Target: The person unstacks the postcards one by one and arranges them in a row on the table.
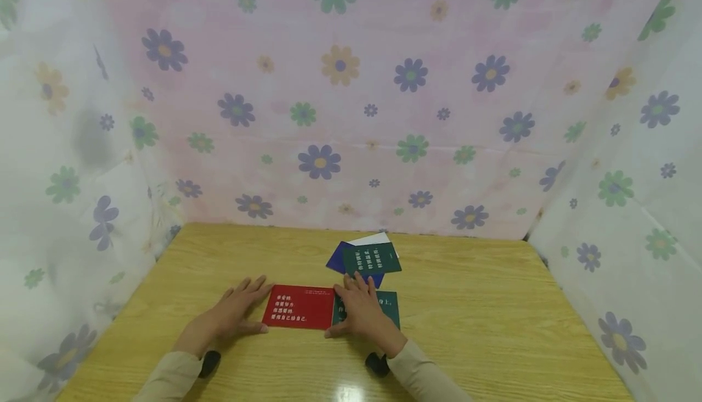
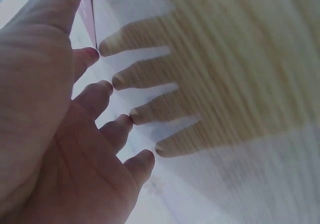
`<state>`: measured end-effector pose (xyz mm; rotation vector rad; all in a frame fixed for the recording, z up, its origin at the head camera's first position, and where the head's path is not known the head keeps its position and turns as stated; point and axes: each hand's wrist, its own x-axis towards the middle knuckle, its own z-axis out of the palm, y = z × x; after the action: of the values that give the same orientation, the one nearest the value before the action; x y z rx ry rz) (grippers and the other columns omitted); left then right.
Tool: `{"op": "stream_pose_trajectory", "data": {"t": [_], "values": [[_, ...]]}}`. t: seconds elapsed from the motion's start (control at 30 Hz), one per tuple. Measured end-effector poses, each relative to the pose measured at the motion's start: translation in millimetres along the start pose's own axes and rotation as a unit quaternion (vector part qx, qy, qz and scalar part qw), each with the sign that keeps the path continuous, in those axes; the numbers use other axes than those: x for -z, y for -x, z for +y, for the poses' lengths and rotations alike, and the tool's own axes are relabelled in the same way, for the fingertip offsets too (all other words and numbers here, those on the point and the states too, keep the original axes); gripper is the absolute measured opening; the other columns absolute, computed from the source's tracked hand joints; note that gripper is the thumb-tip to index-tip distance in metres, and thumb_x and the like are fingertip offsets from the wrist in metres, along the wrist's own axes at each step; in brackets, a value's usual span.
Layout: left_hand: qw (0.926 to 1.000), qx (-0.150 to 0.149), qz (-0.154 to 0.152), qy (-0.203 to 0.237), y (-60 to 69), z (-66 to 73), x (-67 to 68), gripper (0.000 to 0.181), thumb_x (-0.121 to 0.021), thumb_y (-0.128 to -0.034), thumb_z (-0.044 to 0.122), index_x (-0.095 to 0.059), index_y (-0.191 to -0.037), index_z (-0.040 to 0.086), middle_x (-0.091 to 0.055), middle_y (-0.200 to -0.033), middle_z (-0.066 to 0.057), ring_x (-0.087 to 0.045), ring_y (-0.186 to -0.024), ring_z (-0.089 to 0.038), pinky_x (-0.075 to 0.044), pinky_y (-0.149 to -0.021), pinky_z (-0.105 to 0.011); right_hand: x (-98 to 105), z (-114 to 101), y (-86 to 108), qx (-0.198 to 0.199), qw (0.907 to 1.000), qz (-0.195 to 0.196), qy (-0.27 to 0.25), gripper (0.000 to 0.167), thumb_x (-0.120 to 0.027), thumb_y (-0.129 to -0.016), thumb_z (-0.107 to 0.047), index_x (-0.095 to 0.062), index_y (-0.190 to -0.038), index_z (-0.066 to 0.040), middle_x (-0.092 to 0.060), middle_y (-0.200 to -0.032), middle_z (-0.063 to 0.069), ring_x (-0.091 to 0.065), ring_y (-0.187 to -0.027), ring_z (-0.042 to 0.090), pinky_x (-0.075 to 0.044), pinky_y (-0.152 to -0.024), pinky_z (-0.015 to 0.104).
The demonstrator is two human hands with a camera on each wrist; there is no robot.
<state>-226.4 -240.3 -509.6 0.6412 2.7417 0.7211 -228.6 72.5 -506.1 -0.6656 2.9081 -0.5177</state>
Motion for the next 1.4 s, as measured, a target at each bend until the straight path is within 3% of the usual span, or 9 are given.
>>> {"op": "stream_pose_trajectory", "data": {"t": [0.17, 0.37, 0.6, 0.77, 0.97, 1.17, 1.4], "values": [[0.9999, -0.009, 0.011, -0.005, 3.2, 2.8, -2.5, 0.089, -0.078, -0.0861, 0.043, -0.039, -0.156, 0.003, -0.03, -0.162, -0.026, -0.02, -0.147, -0.058, -0.012, -0.115, -0.077, 3, 3, 2.3, 0.011, 0.9996, 0.0, -0.027, 0.097, -0.09, -0.07, -0.053, -0.051, -0.148, -0.008, -0.039, -0.159, 0.022, -0.027, -0.151, 0.044, -0.014, -0.121, 0.069], [0.9993, -0.029, 0.024, 0.001, 6.1, 12.4, -4.4, 0.087, -0.076, -0.0881, 0.044, -0.039, -0.156, 0.005, -0.032, -0.162, -0.024, -0.021, -0.148, -0.056, -0.011, -0.116, -0.076, 8, 17, 7.0, 0.032, 0.9972, -0.003, -0.067, 0.094, -0.081, -0.081, -0.053, -0.044, -0.153, -0.005, -0.034, -0.163, 0.02, -0.024, -0.153, 0.042, -0.013, -0.122, 0.068], [0.9963, -0.048, 0.052, -0.048, 6.9, 27.6, -10.0, 0.087, -0.076, -0.0878, 0.048, -0.04, -0.157, 0.009, -0.032, -0.164, -0.016, -0.022, -0.151, -0.049, -0.016, -0.118, -0.072, 16, 40, 25.2, 0.104, 0.9918, -0.019, -0.072, 0.085, -0.073, -0.092, -0.044, -0.035, -0.158, -0.005, -0.025, -0.167, 0.017, -0.017, -0.155, 0.04, -0.011, -0.124, 0.065], [0.9925, -0.039, 0.078, -0.086, 1.4, 39.0, -18.0, 0.086, -0.068, -0.0906, 0.057, -0.04, -0.157, 0.012, -0.033, -0.165, -0.012, -0.022, -0.153, -0.044, -0.015, -0.121, -0.069, 21, 58, 39.8, 0.115, 0.9887, -0.023, -0.093, 0.083, -0.067, -0.096, -0.046, -0.032, -0.16, -0.006, -0.02, -0.168, 0.017, -0.01, -0.156, 0.041, -0.008, -0.124, 0.065], [0.9914, -0.034, 0.071, -0.104, -16.4, 56.5, -20.7, 0.081, -0.062, -0.0934, 0.061, -0.043, -0.156, 0.013, -0.035, -0.164, -0.01, -0.023, -0.153, -0.042, -0.014, -0.122, -0.066, 27, 80, 48.7, 0.092, 0.9891, -0.005, -0.115, 0.086, -0.067, -0.096, -0.047, -0.028, -0.161, -0.005, -0.016, -0.168, 0.021, -0.007, -0.156, 0.045, -0.007, -0.123, 0.067], [0.9935, -0.033, 0.037, -0.103, -44.4, 77.9, -22.4, 0.076, -0.057, -0.0963, 0.06, -0.043, -0.156, 0.015, -0.034, -0.165, -0.011, -0.02, -0.155, -0.041, -0.012, -0.124, -0.064, 32, 100, 48.0, 0.061, 0.9906, 0.014, -0.121, 0.095, -0.072, -0.092, -0.046, -0.025, -0.16, 0.001, -0.015, -0.166, 0.028, -0.01, -0.152, 0.052, -0.012, -0.119, 0.072], [0.9953, -0.046, -0.001, -0.085, -80.5, 96.9, -23.7, 0.071, -0.057, -0.1004, 0.051, -0.04, -0.158, 0.013, -0.031, -0.166, -0.014, -0.018, -0.155, -0.042, -0.012, -0.123, -0.066, 37, 124, 41.7, 0.022, 0.9939, 0.022, -0.106, 0.087, -0.069, -0.096, -0.04, -0.027, -0.158, 0.004, -0.019, -0.165, 0.029, -0.013, -0.151, 0.054, -0.013, -0.12, 0.07]]}}
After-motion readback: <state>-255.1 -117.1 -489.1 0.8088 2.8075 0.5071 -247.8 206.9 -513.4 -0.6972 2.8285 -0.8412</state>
